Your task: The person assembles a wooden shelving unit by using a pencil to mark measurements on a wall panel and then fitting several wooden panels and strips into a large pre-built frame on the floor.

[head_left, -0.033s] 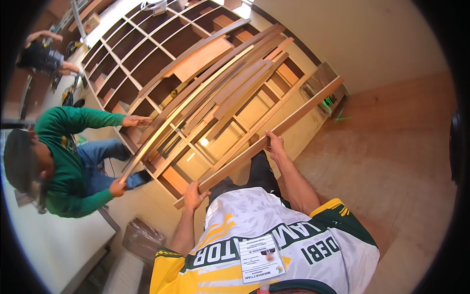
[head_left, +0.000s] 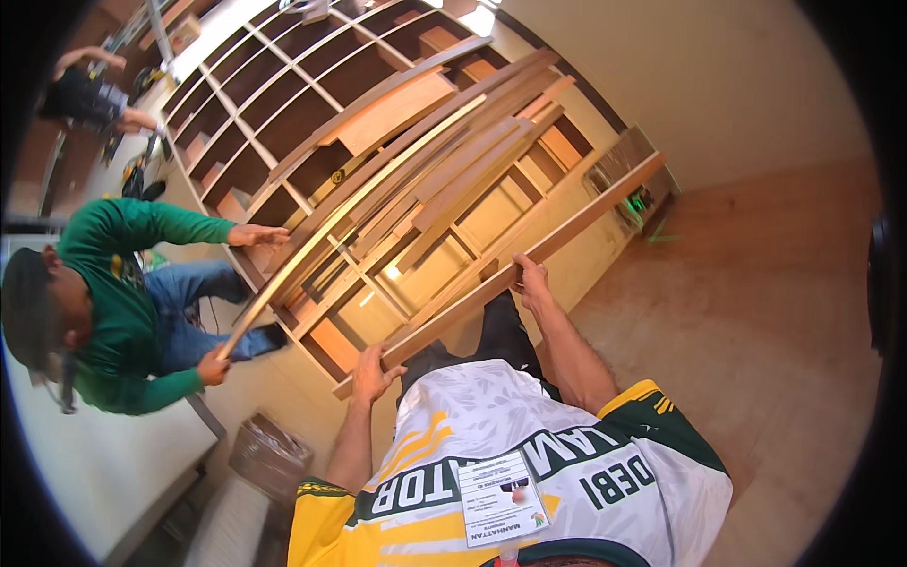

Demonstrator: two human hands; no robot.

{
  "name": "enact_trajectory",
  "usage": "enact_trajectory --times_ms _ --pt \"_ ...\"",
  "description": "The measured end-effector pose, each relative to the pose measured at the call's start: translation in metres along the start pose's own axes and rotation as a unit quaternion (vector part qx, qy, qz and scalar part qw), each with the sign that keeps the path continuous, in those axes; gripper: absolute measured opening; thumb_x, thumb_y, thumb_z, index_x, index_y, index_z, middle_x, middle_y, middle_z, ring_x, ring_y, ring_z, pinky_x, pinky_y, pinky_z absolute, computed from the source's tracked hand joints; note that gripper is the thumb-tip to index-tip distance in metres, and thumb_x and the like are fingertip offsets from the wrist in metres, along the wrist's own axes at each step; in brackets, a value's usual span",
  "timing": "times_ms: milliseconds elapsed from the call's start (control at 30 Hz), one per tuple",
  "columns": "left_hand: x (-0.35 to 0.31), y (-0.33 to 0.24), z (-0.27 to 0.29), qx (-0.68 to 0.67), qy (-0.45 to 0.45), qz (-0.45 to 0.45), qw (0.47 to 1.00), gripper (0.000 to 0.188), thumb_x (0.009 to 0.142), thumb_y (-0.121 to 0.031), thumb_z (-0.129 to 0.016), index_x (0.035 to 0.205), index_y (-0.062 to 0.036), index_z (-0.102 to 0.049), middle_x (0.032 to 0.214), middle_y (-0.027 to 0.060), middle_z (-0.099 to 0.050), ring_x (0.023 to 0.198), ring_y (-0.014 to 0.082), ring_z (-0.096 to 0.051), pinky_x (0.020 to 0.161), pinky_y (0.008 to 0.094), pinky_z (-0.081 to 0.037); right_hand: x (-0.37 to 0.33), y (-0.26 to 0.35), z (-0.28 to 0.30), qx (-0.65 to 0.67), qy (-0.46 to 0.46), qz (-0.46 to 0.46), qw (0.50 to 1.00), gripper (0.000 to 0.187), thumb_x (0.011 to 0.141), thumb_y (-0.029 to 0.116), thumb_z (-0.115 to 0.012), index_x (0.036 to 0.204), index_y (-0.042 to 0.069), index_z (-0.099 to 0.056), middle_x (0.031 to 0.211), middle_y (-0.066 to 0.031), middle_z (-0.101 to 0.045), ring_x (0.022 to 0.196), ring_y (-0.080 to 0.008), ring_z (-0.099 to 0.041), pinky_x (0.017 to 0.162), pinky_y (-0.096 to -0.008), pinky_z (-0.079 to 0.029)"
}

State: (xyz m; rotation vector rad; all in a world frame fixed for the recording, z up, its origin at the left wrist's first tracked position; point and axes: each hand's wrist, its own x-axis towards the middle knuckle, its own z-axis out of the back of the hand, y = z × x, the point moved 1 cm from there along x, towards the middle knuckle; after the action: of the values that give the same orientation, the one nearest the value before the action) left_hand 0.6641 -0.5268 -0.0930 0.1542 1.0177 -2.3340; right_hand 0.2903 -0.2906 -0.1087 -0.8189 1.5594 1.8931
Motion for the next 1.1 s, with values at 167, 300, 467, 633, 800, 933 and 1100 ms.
enact_trajectory --times_ms 167,300,467,633,800,933,1100 --pt "0.077 -0.074 -0.012 0.015 -0.023 0.127 0.992 0.08 0.076 -0.052 -0.084 0.135 -0.0049 -0.057 0.129 0.0181 -0.063 0.124 0.0377 -0.056 0.103 0.0494 -0.047 0.107 0.043 -0.005 -0.064 0.066 -0.064 0.994 0.047 0.086 0.03 -0.076 0.12 0.004 -0.056 0.098 -0.0099 -0.066 0.083 -0.0208 -0.065 0.06 -0.0381 -0.054" --pt "0.136 -0.132 -0.039 -0.059 -0.105 0.171 0.978 0.07 0.084 -0.039 -0.081 0.139 -0.003 -0.055 0.129 0.0219 -0.062 0.124 0.0402 -0.056 0.106 0.0476 -0.045 0.182 0.051 -0.024 -0.053 0.03 -0.072 0.996 0.041 0.087 0.039 -0.077 0.11 0.008 -0.061 0.075 -0.0013 -0.059 0.064 -0.0158 -0.051 0.057 -0.0361 -0.045" --pt "0.181 -0.166 -0.082 -0.123 -0.137 0.225 0.957 0.066 0.085 -0.029 -0.081 0.139 -0.0013 -0.054 0.129 0.0219 -0.061 0.12 0.0382 -0.059 0.104 0.0449 -0.047 0.285 0.028 -0.064 -0.068 0.042 -0.154 0.985 0.054 0.088 0.041 -0.076 0.126 0.007 -0.057 0.107 -0.0094 -0.063 0.082 -0.0219 -0.056 0.061 -0.0392 -0.046" --pt "0.169 -0.17 -0.102 -0.155 -0.161 0.328 0.918 0.065 0.087 -0.027 -0.08 0.14 -0.0012 -0.053 0.128 0.0212 -0.062 0.114 0.0345 -0.063 0.101 0.0438 -0.05 0.344 -0.033 -0.105 -0.131 0.012 -0.201 0.971 0.046 0.092 0.041 -0.071 0.124 0.011 -0.058 0.111 -0.009 -0.063 0.084 -0.022 -0.056 0.066 -0.0418 -0.047" --pt "0.12 -0.127 -0.111 -0.166 -0.319 0.464 0.809 0.073 0.089 -0.032 -0.079 0.145 0.0013 -0.045 0.131 0.0219 -0.061 0.111 0.03 -0.066 0.096 0.0419 -0.054 0.389 -0.079 -0.122 -0.085 0.091 -0.274 0.954 0.04 0.094 0.045 -0.066 0.118 0.015 -0.056 0.109 -0.0053 -0.057 0.088 -0.0222 -0.054 0.071 -0.0408 -0.051" --pt "0.063 -0.044 -0.095 -0.227 -0.454 0.552 0.662 0.085 0.09 -0.036 -0.079 0.151 0.0043 -0.036 0.135 0.0232 -0.06 0.112 0.0291 -0.067 0.094 0.041 -0.054 0.419 -0.094 -0.123 -0.139 0.15 -0.278 0.939 0.04 0.101 0.041 -0.058 0.127 0.01 -0.054 0.11 -0.0074 -0.062 0.087 -0.0209 -0.058 0.087 -0.0413 -0.057" --pt "-0.036 0.051 -0.07 -0.193 -0.493 0.646 0.55 0.098 0.088 -0.043 -0.08 0.154 0.0075 -0.029 0.138 0.0258 -0.057 0.118 0.0306 -0.064 0.096 0.0406 -0.054 0.407 -0.088 -0.119 -0.223 0.174 -0.281 0.917 0.022 0.103 0.025 -0.051 0.104 0.004 -0.06 0.068 -0.0024 -0.047 0.05 -0.014 -0.04 0.055 -0.0255 -0.048"
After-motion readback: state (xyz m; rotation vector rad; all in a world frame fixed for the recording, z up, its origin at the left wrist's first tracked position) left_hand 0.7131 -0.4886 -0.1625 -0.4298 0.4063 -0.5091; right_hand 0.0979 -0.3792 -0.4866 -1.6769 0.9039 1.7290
